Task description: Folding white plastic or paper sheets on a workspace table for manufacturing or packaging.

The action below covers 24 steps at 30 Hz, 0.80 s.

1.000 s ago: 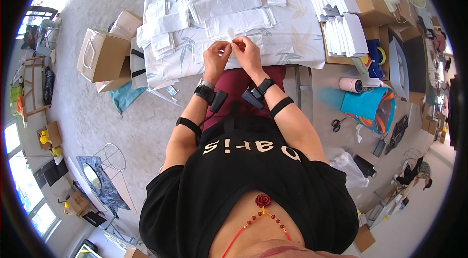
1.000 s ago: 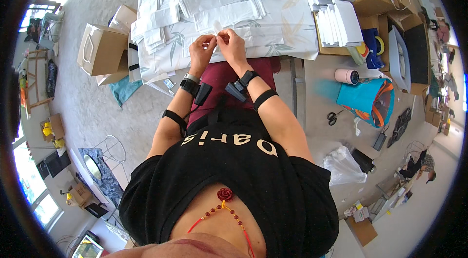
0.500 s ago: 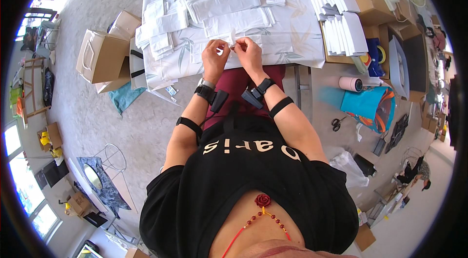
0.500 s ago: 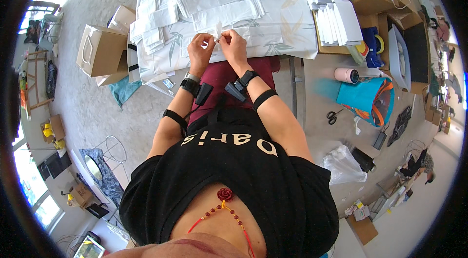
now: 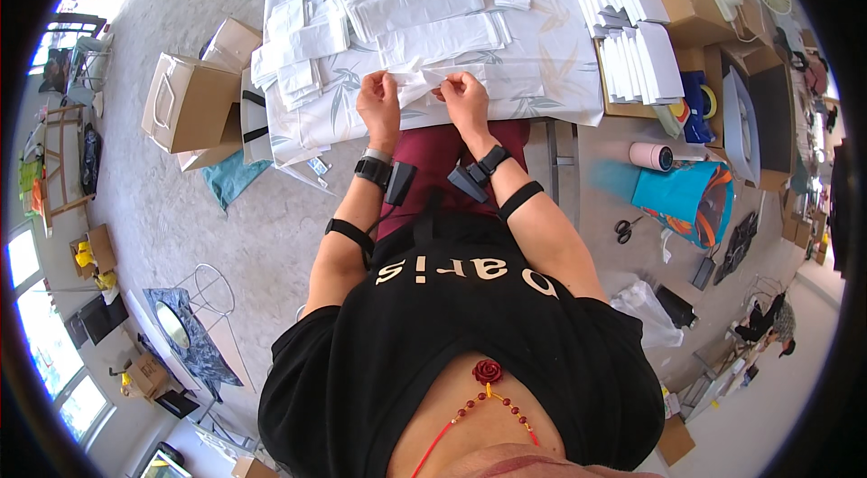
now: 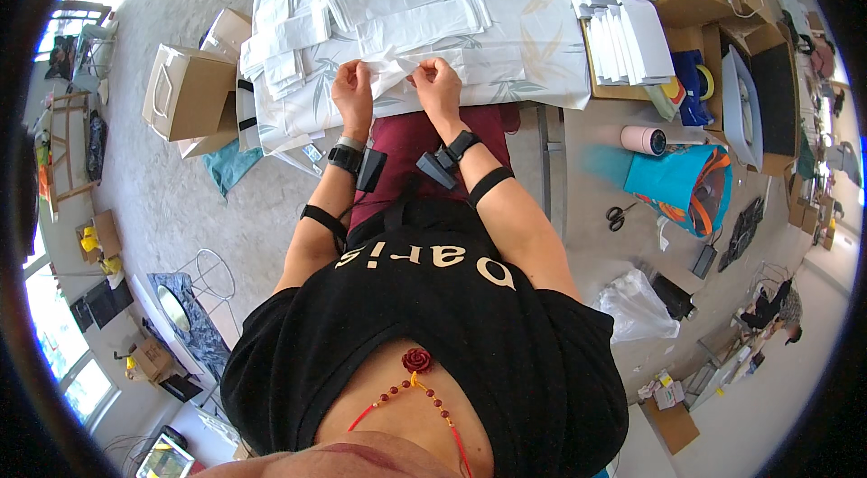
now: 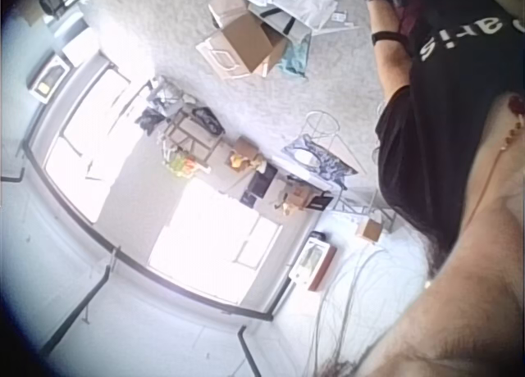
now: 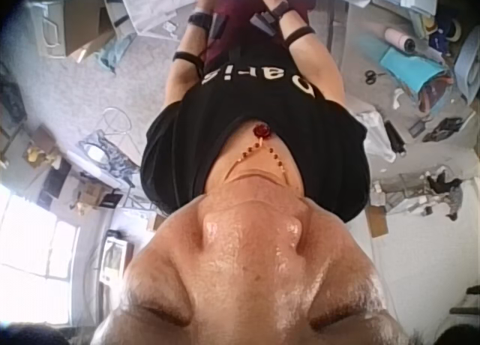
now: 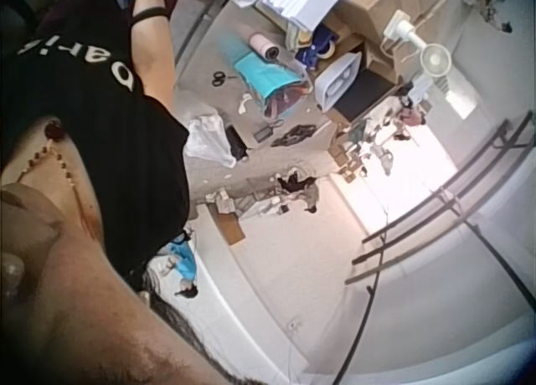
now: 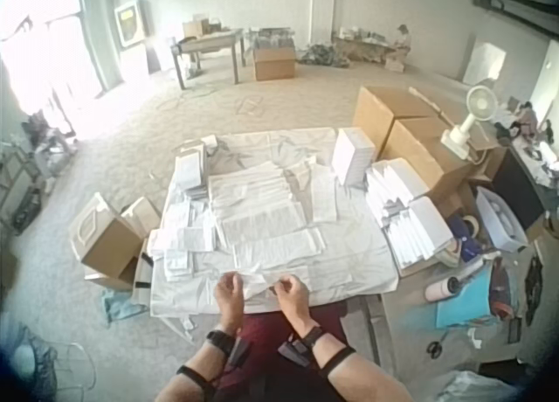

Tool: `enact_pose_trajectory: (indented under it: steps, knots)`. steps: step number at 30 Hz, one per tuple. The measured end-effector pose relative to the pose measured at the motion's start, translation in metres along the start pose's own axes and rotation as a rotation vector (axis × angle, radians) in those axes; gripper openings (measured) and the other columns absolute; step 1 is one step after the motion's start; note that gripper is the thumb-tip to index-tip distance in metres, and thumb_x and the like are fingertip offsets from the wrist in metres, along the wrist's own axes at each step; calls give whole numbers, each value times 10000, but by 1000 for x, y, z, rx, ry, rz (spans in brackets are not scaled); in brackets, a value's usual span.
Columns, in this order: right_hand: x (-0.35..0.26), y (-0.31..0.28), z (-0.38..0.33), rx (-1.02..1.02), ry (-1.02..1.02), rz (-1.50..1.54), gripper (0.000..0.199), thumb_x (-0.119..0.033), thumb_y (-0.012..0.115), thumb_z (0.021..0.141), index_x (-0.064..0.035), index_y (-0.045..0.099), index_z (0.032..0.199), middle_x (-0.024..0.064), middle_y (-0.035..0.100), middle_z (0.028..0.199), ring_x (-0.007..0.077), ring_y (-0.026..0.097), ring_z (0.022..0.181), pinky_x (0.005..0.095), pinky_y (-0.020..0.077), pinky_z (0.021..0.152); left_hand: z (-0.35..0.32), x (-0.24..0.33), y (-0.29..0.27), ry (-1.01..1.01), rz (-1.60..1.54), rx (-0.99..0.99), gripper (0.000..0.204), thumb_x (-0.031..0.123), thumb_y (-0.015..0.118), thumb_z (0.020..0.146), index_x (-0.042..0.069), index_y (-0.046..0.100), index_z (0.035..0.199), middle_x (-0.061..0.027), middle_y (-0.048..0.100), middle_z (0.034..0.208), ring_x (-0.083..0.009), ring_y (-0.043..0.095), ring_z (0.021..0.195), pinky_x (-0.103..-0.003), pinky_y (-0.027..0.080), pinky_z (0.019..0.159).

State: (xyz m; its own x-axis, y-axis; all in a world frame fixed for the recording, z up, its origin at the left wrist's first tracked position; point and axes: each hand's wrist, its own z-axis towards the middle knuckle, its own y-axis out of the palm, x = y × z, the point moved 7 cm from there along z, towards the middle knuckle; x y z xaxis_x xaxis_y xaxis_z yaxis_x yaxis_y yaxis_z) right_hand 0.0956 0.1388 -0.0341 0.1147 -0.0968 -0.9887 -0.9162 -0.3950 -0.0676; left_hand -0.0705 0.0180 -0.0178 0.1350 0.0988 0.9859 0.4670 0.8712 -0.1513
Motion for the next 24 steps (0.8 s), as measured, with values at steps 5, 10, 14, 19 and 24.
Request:
enact_pose_trajectory:
  steps: [5, 10, 14, 19, 24]
  knots:
    - [9, -1, 1, -5, 122, 125, 120, -46, 619, 980, 59, 616, 1037, 125, 732, 898, 203, 773, 779, 286, 607, 634, 8, -50, -26, -333, -423, 142, 307, 276, 582, 1040, 18, 608, 1204, -94, 691, 1029, -146, 659, 867, -297, 542, 761]
    - [2, -4, -5, -14, 159, 161, 136, -44, 590, 995, 61, 574, 1081, 134, 714, 922, 199, 768, 771, 271, 601, 604, 1, -52, -38, -508, -773, 186, 574, 530, 569, 1018, 41, 497, 1307, -161, 639, 1206, -291, 662, 1112, -428, 552, 900]
    - [-4, -1, -9, -16, 173, 185, 150, -44, 584, 999, 62, 559, 1102, 143, 715, 930, 199, 767, 767, 270, 600, 598, 2, -56, -52, -451, -505, 266, 447, 373, 692, 999, 47, 532, 1260, -118, 681, 1107, -214, 685, 991, -374, 567, 822]
    - [12, -14, -10, 11, 207, 177, 149, -41, 591, 994, 57, 558, 1102, 141, 718, 932, 193, 760, 746, 272, 602, 597, 7, -46, -65, -298, -429, 338, 134, 128, 674, 1019, 17, 621, 967, -24, 677, 822, -100, 620, 708, -264, 532, 692]
    - [17, -34, -6, -24, 208, 20, 261, -146, 651, 986, 51, 570, 1137, 133, 723, 949, 180, 747, 719, 274, 583, 580, 3, -43, -98, -121, -18, 304, 183, 135, 704, 961, -23, 612, 956, -45, 654, 828, -138, 616, 729, -308, 519, 695]
